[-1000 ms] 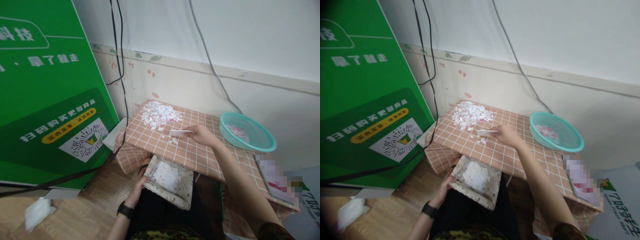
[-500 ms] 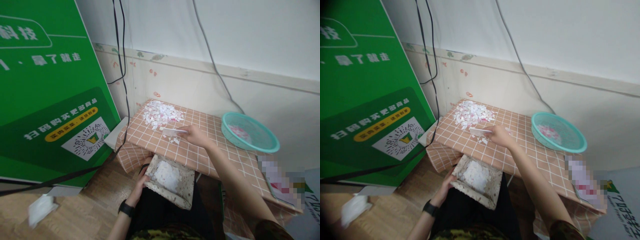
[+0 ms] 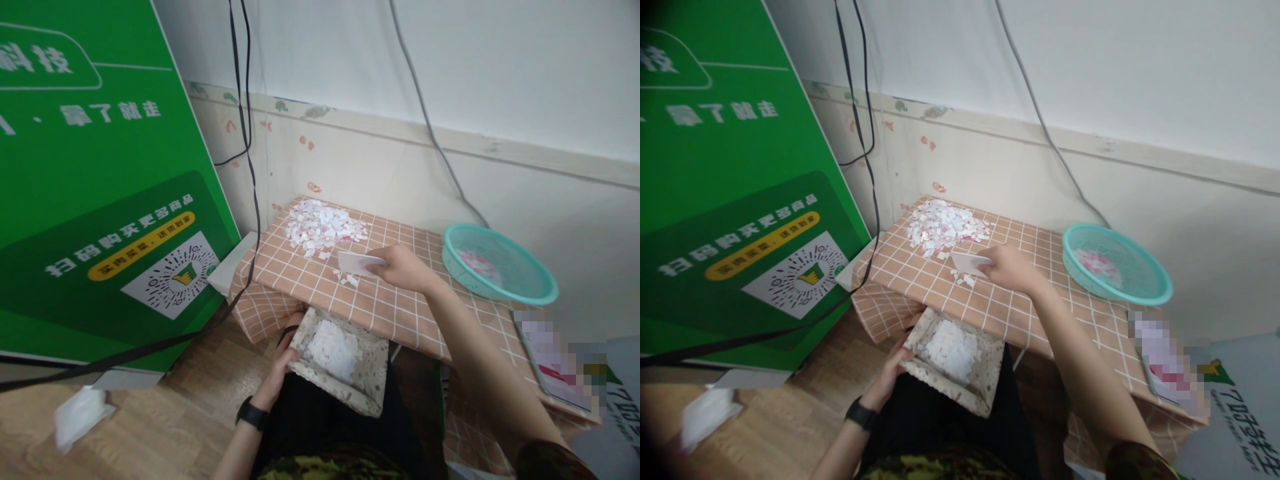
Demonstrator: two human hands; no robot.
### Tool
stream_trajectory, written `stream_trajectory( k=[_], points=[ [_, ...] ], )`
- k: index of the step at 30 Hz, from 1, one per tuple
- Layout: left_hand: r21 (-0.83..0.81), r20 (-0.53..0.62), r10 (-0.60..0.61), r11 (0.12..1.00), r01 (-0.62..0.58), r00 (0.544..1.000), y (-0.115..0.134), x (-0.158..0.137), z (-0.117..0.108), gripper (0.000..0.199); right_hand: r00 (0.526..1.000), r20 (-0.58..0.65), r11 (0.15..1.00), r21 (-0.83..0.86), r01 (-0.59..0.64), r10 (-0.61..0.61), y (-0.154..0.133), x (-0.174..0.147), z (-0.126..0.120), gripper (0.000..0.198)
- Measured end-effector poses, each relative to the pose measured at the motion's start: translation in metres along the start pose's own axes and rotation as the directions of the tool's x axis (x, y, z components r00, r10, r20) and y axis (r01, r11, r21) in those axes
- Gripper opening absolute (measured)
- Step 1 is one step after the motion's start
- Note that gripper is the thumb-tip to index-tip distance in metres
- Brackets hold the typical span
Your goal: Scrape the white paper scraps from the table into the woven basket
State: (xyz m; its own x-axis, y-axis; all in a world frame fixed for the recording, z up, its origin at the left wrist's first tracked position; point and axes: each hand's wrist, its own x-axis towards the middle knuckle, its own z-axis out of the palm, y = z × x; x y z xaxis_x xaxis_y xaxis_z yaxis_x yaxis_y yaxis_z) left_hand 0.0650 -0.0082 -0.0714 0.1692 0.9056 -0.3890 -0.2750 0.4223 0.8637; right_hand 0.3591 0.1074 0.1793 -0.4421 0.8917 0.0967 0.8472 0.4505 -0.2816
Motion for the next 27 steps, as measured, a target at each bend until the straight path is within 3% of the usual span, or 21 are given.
stream_trajectory(
  k=[3,9,13,16,21,27],
  points=[
    [0.0,-0.007,-0.008,1.0,0.008,1.0,0.0,0.0,0.0,0.059,0.999,-0.033,0.997,0.074,0.016,-0.014,0.0,0.002,0.008,0.026],
    [0.008,0.014,0.011,1.0,-0.011,1.0,-0.002,0.0,-0.001,0.055,0.996,0.037,0.987,0.146,0.071,-0.077,0.008,-0.005,0.008,0.031],
    [0.002,0.036,0.017,1.0,-0.017,0.999,-0.001,-0.001,-0.001,0.053,0.992,0.073,0.991,0.092,0.099,-0.106,0.014,-0.023,-0.007,0.03],
    [0.011,0.025,0.005,1.0,-0.005,1.0,-0.001,0.0,-0.001,0.054,0.999,0.002,0.999,0.015,0.039,-0.039,0.012,-0.04,-0.008,0.03],
    [0.008,0.023,0.004,1.0,-0.005,1.0,-0.005,0.001,-0.003,0.056,0.968,-0.238,0.996,-0.03,-0.089,0.079,-0.01,-0.07,0.028,0.032],
    [0.013,-0.02,-0.018,1.0,0.019,1.0,-0.007,0.004,-0.005,0.062,0.967,-0.202,0.988,0.004,0.156,-0.152,-0.039,-0.087,0.077,0.048]
  ],
)
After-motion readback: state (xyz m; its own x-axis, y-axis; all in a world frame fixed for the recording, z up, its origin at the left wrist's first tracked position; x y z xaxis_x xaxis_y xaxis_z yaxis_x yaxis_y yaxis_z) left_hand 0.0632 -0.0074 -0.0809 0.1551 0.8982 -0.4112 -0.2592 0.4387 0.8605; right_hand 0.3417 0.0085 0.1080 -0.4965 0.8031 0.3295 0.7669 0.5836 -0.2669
